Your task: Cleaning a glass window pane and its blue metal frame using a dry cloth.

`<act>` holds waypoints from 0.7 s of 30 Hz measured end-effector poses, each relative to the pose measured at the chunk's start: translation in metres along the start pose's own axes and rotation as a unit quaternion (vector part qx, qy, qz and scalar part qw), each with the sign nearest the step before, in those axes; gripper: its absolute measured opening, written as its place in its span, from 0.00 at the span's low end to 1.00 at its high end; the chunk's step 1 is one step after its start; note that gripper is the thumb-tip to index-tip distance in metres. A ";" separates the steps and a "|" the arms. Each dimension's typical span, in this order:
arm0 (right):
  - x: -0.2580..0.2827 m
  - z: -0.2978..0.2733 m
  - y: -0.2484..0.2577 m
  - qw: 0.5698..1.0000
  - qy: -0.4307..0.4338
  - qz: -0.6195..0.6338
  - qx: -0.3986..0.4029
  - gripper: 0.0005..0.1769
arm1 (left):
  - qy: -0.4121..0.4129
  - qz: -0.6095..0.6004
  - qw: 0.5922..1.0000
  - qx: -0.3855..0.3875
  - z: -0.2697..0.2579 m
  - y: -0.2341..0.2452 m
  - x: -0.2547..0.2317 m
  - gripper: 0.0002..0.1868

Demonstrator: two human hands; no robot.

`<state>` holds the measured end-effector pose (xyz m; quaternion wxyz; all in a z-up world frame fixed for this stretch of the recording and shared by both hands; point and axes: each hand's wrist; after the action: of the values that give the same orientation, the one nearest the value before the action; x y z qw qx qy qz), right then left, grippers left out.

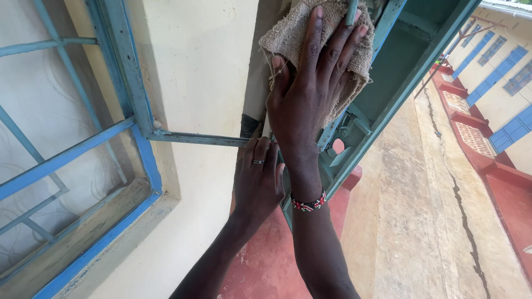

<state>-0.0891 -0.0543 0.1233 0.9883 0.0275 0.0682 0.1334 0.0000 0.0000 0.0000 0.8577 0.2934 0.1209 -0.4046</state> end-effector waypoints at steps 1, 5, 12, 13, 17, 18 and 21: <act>-0.001 0.001 0.002 1.000 0.001 0.001 0.000 0.37 | 0.001 0.000 1.000 -0.002 0.000 -0.001 0.000 0.30; -0.015 0.003 0.008 0.999 0.027 0.041 0.022 0.36 | 0.001 0.003 1.000 -0.001 -0.001 -0.005 0.002 0.30; -0.032 0.006 0.014 0.993 0.069 -0.064 0.067 0.36 | -0.013 0.015 1.000 -0.022 -0.003 -0.013 0.006 0.30; -0.031 0.007 0.014 0.993 0.068 -0.065 0.068 0.36 | -0.013 0.015 1.000 -0.021 -0.003 -0.014 0.006 0.30; -0.033 0.008 0.011 0.990 0.057 -0.099 0.087 0.38 | -0.001 0.019 1.000 -0.009 0.000 -0.012 0.003 0.30; -0.033 0.008 0.010 0.989 0.055 -0.097 0.094 0.39 | 0.011 0.020 1.000 0.006 0.002 -0.010 0.001 0.29; -0.044 0.008 0.013 0.994 0.083 -0.032 0.060 0.38 | 0.010 0.020 1.000 0.003 0.004 -0.008 -0.001 0.27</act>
<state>-0.1332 -0.0537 0.1379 0.9796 0.0733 0.1589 0.0993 -0.0068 -0.0058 0.0010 0.8632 0.3025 0.1219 -0.3853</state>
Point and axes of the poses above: each hand's wrist, its own z-axis towards the middle knuckle, its own y-axis out of the back of the hand, x = y × z, and after that the axes turned 12 degrees about y, right-handed
